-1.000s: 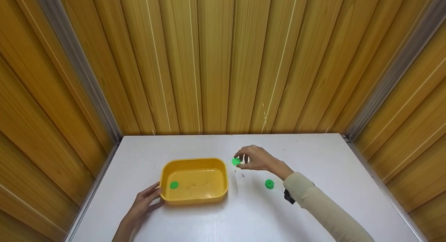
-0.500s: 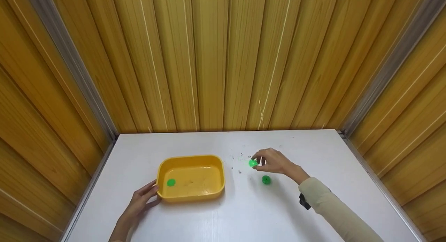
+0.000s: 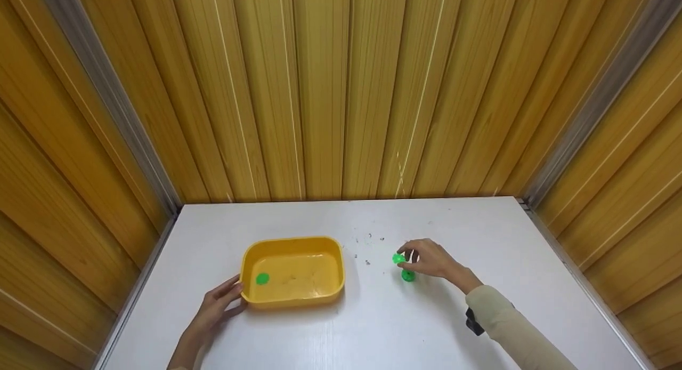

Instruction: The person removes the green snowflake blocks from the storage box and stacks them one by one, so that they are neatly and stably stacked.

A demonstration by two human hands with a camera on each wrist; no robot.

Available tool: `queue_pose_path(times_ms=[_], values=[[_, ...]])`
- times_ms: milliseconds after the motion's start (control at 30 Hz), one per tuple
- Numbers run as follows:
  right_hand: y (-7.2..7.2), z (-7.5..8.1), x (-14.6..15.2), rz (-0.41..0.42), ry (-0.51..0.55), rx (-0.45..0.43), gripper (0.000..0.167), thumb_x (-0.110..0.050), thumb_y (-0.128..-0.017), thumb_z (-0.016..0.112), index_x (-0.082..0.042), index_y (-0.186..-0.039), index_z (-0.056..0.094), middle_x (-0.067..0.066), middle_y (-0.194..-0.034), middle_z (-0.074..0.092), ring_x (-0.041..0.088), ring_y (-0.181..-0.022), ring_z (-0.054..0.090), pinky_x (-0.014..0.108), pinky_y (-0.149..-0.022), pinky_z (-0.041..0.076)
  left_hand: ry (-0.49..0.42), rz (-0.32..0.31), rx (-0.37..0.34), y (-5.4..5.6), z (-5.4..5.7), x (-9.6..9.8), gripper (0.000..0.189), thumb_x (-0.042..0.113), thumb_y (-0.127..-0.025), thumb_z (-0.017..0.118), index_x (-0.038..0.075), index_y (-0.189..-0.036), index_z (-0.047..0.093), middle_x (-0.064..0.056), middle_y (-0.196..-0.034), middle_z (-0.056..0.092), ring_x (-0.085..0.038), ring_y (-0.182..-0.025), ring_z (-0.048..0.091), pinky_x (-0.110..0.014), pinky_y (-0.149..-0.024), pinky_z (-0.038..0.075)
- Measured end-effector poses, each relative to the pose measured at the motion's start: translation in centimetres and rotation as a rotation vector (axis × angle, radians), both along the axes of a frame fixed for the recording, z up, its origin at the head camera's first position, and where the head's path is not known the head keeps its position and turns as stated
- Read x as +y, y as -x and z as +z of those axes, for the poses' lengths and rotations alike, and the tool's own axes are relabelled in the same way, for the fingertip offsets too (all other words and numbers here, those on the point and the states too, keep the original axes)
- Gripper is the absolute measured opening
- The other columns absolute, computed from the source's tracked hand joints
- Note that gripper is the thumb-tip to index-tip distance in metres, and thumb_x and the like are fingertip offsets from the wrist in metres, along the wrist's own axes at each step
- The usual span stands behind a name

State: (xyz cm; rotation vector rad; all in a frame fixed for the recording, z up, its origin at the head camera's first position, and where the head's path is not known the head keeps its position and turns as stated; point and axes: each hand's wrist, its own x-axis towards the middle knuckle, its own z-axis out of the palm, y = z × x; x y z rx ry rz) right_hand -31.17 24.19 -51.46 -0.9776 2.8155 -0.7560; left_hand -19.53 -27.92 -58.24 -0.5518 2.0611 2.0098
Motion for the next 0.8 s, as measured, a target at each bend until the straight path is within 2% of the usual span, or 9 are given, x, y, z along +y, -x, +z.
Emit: queue_pose_path(times_ms=[200,400,567,800], values=[[-0.3,-1.4,1.1,-0.032,0.000,-0.018,0.029,-0.026,-0.089,0.079,-0.005,-0.109,0.077,0.004,-0.091,0.074,0.012,-0.076,0.066,0.018,-0.064,0.054,0.024,-0.002,-0.005,0.0,0.0,0.0,0.069,0.042,-0.098,0.068,0.010,-0.155,0.044,-0.021,-0.149,0.052,-0.024,-0.122,0.064,-0.039,-0.102,0.062],[-0.5,-2.5,1.8,-0.026,-0.021,-0.012,0.028,-0.025,-0.089,0.080,-0.005,-0.109,0.077,0.006,-0.096,0.073,0.018,-0.078,0.068,0.019,-0.065,0.055,0.027,-0.001,-0.021,0.0,0.1,0.1,0.069,0.042,-0.098,0.067,0.010,-0.155,0.044,-0.021,-0.151,0.051,-0.023,-0.121,0.064,-0.039,-0.103,0.061],[-0.6,-2.8,2.2,-0.043,-0.033,-0.024,0.030,-0.024,-0.089,0.080,-0.004,-0.110,0.076,0.008,-0.100,0.072,0.018,-0.079,0.067,0.019,-0.065,0.055,0.035,-0.006,-0.025,0.1,0.1,0.1,0.071,0.044,-0.098,0.067,0.010,-0.155,0.043,-0.022,-0.153,0.050,-0.026,-0.125,0.063,-0.038,-0.103,0.061],[-0.9,-3.0,2.5,-0.055,-0.037,-0.043,0.030,-0.023,-0.088,0.081,-0.004,-0.110,0.076,0.008,-0.102,0.071,0.017,-0.079,0.065,0.018,-0.065,0.054,0.015,-0.004,-0.011,0.0,-0.1,-0.1,0.069,0.041,-0.098,0.068,0.010,-0.154,0.045,-0.019,-0.148,0.055,-0.021,-0.118,0.065,-0.039,-0.102,0.062]])
